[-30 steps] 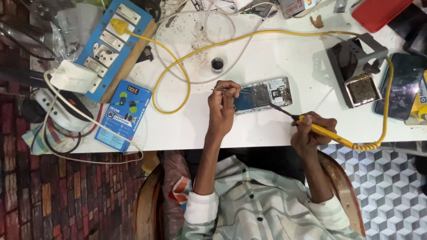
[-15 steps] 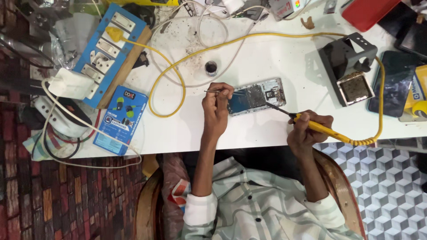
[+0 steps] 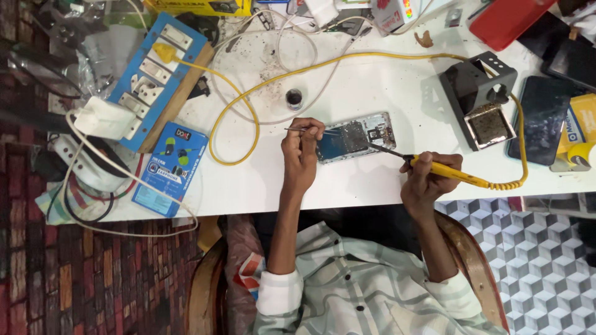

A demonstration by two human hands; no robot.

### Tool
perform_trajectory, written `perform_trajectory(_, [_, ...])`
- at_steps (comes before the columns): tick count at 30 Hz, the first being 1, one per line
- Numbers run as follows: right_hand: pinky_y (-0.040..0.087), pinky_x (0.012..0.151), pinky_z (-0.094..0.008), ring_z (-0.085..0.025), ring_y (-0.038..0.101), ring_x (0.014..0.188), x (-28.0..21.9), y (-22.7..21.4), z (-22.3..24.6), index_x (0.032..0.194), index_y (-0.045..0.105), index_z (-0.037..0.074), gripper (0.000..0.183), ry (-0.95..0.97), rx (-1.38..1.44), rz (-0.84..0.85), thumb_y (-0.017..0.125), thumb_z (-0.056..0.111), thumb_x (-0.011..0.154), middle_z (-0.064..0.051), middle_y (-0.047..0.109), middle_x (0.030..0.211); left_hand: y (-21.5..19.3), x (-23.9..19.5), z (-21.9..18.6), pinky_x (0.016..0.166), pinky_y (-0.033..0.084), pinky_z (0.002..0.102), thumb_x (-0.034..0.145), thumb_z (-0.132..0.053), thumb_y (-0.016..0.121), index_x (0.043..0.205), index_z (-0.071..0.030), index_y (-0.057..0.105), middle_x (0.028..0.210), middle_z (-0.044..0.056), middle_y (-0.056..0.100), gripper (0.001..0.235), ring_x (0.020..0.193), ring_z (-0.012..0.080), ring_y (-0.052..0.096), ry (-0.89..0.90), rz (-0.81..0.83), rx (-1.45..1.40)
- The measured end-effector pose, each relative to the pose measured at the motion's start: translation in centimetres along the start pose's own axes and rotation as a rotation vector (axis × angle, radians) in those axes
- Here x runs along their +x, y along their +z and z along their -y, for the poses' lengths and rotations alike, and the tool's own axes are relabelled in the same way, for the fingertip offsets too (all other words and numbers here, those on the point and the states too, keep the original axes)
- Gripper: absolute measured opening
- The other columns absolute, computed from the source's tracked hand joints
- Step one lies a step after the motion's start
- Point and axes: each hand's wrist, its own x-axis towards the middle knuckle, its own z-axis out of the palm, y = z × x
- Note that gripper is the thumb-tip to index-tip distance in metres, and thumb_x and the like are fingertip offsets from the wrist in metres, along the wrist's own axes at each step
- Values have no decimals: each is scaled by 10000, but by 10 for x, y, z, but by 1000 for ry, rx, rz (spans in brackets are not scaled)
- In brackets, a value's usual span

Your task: The person uses a soldering iron and a small tool to work on the internal components of a disassembled mobile phone. They repeatedly apply heat and manipulate parts on the circuit board while the phone remains open on the workbench.

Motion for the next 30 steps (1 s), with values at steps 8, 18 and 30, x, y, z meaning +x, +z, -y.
perform_trajectory(8, [508, 528, -259, -124, 534, 547, 8, 7, 12, 1080, 400, 10, 355, -9, -31, -21, 612, 287, 1146, -84, 542, 759, -1, -1, -4, 634, 361, 229, 1105, -187, 493, 1051, -29, 597, 844, -2, 546, 197, 701, 65, 402, -85, -13, 71])
perform_trajectory(18, [506, 518, -254, -132, 538, 551, 12, 10, 15, 1091, 401, 20, 368, -75, -49, -82, 617, 311, 1153, -99, 549, 781, -1, -1, -5, 666, 392, 246, 1135, -169, 469, 1086, -29, 598, 866, 19, 559, 196, 741, 80, 430, -32, -3, 66])
perform_trajectory(30, [472, 518, -259, -94, 478, 544, 23, 11, 19, 1035, 427, 44, 222, 117, 33, -114, 564, 178, 1147, -55, 509, 774, 0, 9, -8, 565, 389, 228, 1131, -142, 439, 1080, -38, 552, 891, 40, 683, 163, 606, 43, 420, 28, 73, 146])
